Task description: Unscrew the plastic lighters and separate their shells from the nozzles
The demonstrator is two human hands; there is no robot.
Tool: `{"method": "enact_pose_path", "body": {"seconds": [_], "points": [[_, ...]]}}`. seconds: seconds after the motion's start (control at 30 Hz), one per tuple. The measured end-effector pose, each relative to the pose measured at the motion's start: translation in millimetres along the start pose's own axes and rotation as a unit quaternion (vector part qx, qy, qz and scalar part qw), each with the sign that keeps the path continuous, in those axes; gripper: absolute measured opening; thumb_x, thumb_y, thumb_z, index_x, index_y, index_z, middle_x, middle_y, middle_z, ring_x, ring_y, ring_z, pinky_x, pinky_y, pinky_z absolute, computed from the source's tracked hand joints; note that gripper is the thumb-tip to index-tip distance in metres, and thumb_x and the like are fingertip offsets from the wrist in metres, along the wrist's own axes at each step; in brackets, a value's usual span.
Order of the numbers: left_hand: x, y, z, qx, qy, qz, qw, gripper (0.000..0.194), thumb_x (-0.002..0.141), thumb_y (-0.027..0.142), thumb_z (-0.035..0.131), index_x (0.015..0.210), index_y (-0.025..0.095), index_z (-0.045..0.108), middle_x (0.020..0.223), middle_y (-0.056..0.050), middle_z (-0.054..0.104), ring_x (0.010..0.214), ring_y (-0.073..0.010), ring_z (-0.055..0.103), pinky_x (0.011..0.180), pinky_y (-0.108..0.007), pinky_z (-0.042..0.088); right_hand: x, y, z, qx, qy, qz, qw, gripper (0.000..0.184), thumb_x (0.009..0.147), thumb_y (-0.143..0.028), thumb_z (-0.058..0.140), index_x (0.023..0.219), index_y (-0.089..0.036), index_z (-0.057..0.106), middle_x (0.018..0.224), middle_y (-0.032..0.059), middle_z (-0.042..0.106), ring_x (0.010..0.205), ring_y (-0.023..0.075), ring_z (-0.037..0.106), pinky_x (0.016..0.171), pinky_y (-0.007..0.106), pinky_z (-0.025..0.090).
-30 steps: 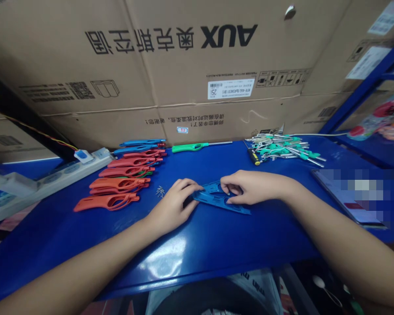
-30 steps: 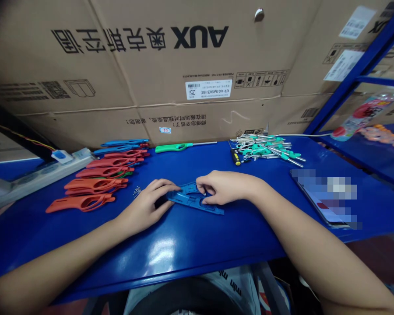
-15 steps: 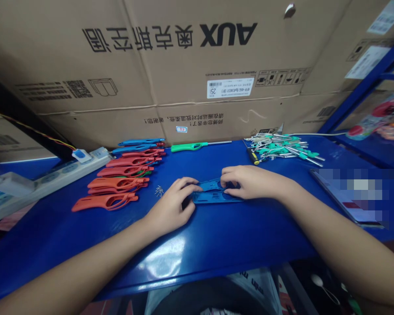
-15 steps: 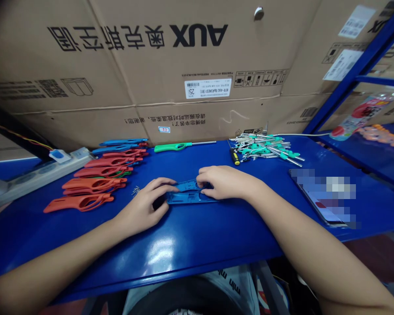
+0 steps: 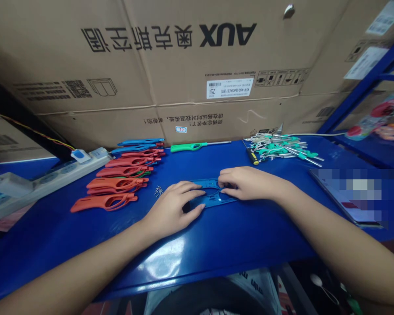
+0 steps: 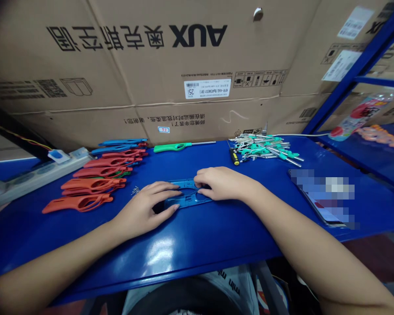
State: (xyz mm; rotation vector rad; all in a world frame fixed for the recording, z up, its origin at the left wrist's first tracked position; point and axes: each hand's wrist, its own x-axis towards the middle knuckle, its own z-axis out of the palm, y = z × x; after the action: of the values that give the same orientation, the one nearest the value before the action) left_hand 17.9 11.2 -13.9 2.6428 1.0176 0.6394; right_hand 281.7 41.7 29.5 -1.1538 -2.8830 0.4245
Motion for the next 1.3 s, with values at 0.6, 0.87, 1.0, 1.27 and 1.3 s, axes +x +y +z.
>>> {"method": "enact_pose_path", "body": {"seconds": [0.6, 0.87, 1.0, 1.27, 1.3], "points": [[-1, 0, -4.5, 0.087, -0.001, 0.046, 0.995, 0.031, 0.098, 0.032, 0.053, 0.122, 0.023, 0.071, 0.126, -0.009, 0.072, 0.119, -0.0292, 0.066, 0.102, -0.050, 0.054, -64, 183, -7, -0.112, 0.331, 0.485, 0.802, 0.034, 0.078, -0.034, 0.060, 0.108, -0.021, 0.073, 0.103, 0.0155, 0.061, 0.104, 0.0362, 0.057, 0.087, 0.050, 0.048], [-3, -4, 0.3, 0.055, -0.008, 0.061, 0.997, 0.031, 0.099, 0.029, 0.054, 0.125, 0.018, 0.068, 0.125, -0.012, 0.072, 0.115, -0.0276, 0.068, 0.101, -0.048, 0.056, -56, 181, 2, -0.084, 0.345, 0.473, 0.806, 0.026, 0.078, -0.023, 0.056, 0.100, -0.022, 0.070, 0.112, 0.0153, 0.061, 0.106, 0.0349, 0.057, 0.087, 0.049, 0.049], [-2, -3, -2.6, 0.038, -0.010, 0.053, 0.998, 0.030, 0.098, 0.028, 0.056, 0.123, 0.019, 0.069, 0.123, -0.012, 0.072, 0.113, -0.0268, 0.068, 0.101, -0.047, 0.055, -56, 173, 1, -0.086, 0.357, 0.462, 0.807, 0.022, 0.080, -0.025, 0.056, 0.098, -0.021, 0.068, 0.115, 0.0161, 0.063, 0.105, 0.0362, 0.057, 0.084, 0.049, 0.047], [-1, -2, -10.5, 0.046, -0.014, 0.055, 0.997, 0.025, 0.095, 0.035, 0.063, 0.113, 0.022, 0.074, 0.111, -0.008, 0.077, 0.104, -0.0260, 0.072, 0.097, -0.043, 0.056, -52, 148, -14, -0.120, 0.415, 0.409, 0.804, 0.028, 0.091, -0.036, 0.043, 0.107, -0.022, 0.061, 0.111, 0.0146, 0.068, 0.112, 0.0342, 0.055, 0.096, 0.048, 0.037], [-1, -3, -11.2, 0.049, -0.016, 0.052, 0.997, 0.025, 0.095, 0.034, 0.062, 0.113, 0.022, 0.074, 0.111, -0.007, 0.077, 0.105, -0.0261, 0.073, 0.097, -0.043, 0.057, -50, 144, -17, -0.125, 0.428, 0.397, 0.802, 0.029, 0.092, -0.037, 0.042, 0.108, -0.021, 0.061, 0.110, 0.0149, 0.068, 0.112, 0.0340, 0.056, 0.097, 0.048, 0.036]]}}
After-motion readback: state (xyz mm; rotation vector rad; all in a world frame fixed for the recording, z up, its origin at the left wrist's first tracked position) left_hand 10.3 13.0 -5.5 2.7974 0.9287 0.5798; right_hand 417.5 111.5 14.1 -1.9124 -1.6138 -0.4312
